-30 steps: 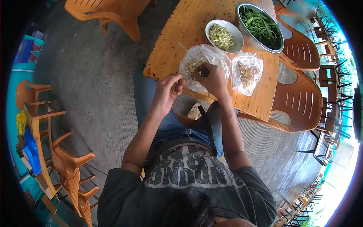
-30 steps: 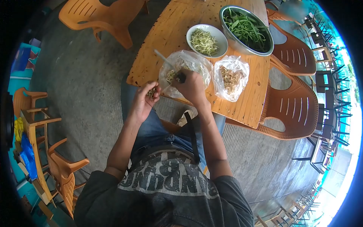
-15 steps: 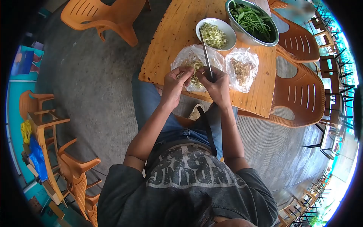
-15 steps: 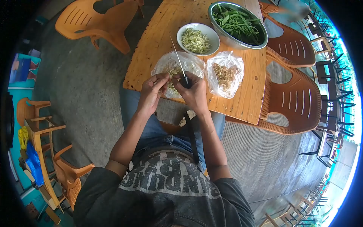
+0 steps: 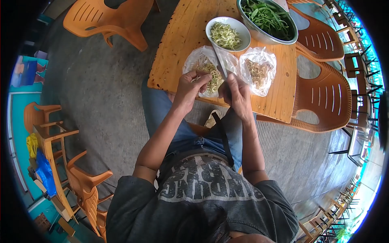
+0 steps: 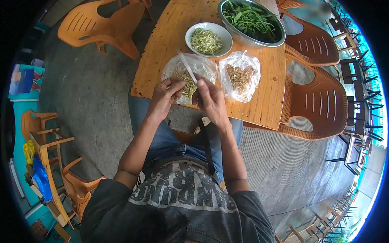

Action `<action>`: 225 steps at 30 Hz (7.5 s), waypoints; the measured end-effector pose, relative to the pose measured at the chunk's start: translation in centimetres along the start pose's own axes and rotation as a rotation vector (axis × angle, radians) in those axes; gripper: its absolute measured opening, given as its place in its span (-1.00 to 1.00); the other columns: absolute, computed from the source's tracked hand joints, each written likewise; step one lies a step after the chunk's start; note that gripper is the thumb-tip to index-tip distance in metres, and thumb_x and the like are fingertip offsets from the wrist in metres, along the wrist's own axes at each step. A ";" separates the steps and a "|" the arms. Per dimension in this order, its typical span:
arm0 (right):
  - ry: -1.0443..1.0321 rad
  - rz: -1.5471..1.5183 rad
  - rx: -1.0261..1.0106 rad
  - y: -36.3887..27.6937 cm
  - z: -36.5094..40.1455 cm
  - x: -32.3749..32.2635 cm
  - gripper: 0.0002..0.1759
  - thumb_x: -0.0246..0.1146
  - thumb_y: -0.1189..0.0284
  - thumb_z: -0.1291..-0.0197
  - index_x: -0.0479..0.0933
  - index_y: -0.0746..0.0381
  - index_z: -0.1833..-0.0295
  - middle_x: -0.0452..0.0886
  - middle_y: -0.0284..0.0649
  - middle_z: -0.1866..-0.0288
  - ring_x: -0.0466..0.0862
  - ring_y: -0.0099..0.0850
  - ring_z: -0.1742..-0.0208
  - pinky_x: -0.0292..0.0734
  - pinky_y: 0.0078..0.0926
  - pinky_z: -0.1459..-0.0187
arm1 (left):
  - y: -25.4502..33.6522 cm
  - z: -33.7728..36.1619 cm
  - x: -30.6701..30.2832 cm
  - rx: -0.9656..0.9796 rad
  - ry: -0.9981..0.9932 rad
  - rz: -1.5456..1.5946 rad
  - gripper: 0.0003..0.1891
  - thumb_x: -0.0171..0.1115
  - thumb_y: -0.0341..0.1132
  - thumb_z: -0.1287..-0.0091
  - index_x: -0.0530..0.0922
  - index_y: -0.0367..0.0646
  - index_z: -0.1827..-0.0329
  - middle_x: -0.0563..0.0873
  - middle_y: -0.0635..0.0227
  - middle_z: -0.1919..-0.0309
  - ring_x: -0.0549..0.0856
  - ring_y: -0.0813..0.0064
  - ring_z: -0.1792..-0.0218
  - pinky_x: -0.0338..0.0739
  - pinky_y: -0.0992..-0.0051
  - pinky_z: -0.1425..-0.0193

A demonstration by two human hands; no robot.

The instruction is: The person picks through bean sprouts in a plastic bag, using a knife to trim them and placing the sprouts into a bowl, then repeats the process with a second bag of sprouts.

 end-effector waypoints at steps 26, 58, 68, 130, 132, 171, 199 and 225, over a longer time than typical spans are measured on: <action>-0.054 0.091 -0.126 1.4 0.7 -0.6 -0.66 0.10 0.32 -0.40 0.46 0.24 -0.18 0.40 -0.46 0.57 0.35 -0.72 0.51 0.24 -0.74 0.48 | 0.0 0.3 1.2 -0.029 -0.117 -0.244 -0.90 0.18 -0.43 -0.28 0.58 -0.27 0.23 0.62 0.46 0.43 0.44 0.79 0.54 0.30 0.73 0.47; 0.668 0.883 -0.274 -2.9 0.7 -12.6 -0.81 0.31 0.44 -0.06 0.65 0.29 0.21 0.57 -0.17 0.60 0.54 -0.57 0.57 0.42 -0.56 0.44 | 0.8 2.8 -3.6 -0.187 -0.132 0.369 -0.81 -0.04 -0.23 -0.39 0.43 -0.15 0.25 0.51 0.37 0.39 0.47 0.61 0.44 0.36 0.65 0.40; 0.113 0.947 -0.327 0.0 -3.6 2.4 -0.74 0.42 0.41 0.09 0.60 0.31 0.27 0.60 -0.04 0.36 0.63 -0.08 0.33 0.52 -0.26 0.30 | -0.4 2.2 -4.8 -0.149 -0.037 0.406 -0.80 0.03 -0.19 -0.41 0.40 -0.09 0.32 0.50 0.40 0.43 0.45 0.62 0.47 0.36 0.63 0.39; 0.458 0.199 -0.094 -1.2 1.1 -9.5 -0.53 0.11 0.07 -0.36 0.61 0.30 0.07 0.35 -0.52 0.62 0.27 -0.72 0.61 0.12 -0.72 0.60 | 1.9 0.3 -3.2 0.095 -0.025 0.134 -0.95 0.21 -0.44 -0.25 0.52 -0.17 0.37 0.60 0.41 0.50 0.50 0.69 0.50 0.42 0.66 0.38; 0.658 0.752 -0.311 -1.9 0.7 -12.4 -0.56 0.28 0.13 -0.23 0.63 0.37 0.19 0.55 -0.30 0.59 0.43 -0.59 0.57 0.33 -0.51 0.52 | 2.1 0.1 -4.2 0.059 -0.012 0.226 -0.95 0.17 -0.46 -0.26 0.55 -0.21 0.26 0.60 0.38 0.40 0.52 0.70 0.46 0.43 0.69 0.35; 0.003 0.748 -0.238 -0.3 -4.1 1.8 -0.76 0.38 0.42 0.03 0.59 0.28 0.23 0.59 -0.18 0.55 0.57 -0.36 0.53 0.45 -0.43 0.43 | 0.6 2.6 -4.8 -0.008 0.021 -0.196 -0.75 0.14 -0.23 -0.37 0.64 -0.23 0.11 0.56 0.54 0.51 0.40 0.82 0.58 0.24 0.76 0.52; 0.047 -0.065 0.001 -0.2 2.3 -5.1 -0.54 -0.03 0.14 -0.45 0.39 0.22 -0.26 0.31 -0.47 0.62 0.19 -0.76 0.66 0.03 -0.78 0.64 | 0.8 -2.1 6.9 0.098 -0.264 -0.458 -0.85 0.35 -0.37 -0.20 0.70 -0.25 0.24 0.71 0.47 0.42 0.54 0.79 0.45 0.37 0.73 0.37; 0.445 0.740 -0.087 -0.2 1.9 -13.6 -0.64 0.23 0.26 -0.27 0.54 0.29 -0.03 0.45 -0.33 0.65 0.35 -0.62 0.65 0.25 -0.57 0.59 | 0.5 0.9 2.7 -0.158 -0.302 -0.048 -0.85 0.13 -0.37 -0.32 0.58 -0.18 0.12 0.56 0.49 0.44 0.43 0.74 0.54 0.38 0.73 0.45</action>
Point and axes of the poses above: each hand's wrist, its own z-axis away from the middle knuckle, its own x-axis out of the palm, y = z × x, the point moved 8 cm from there along -z, towards the middle knuckle
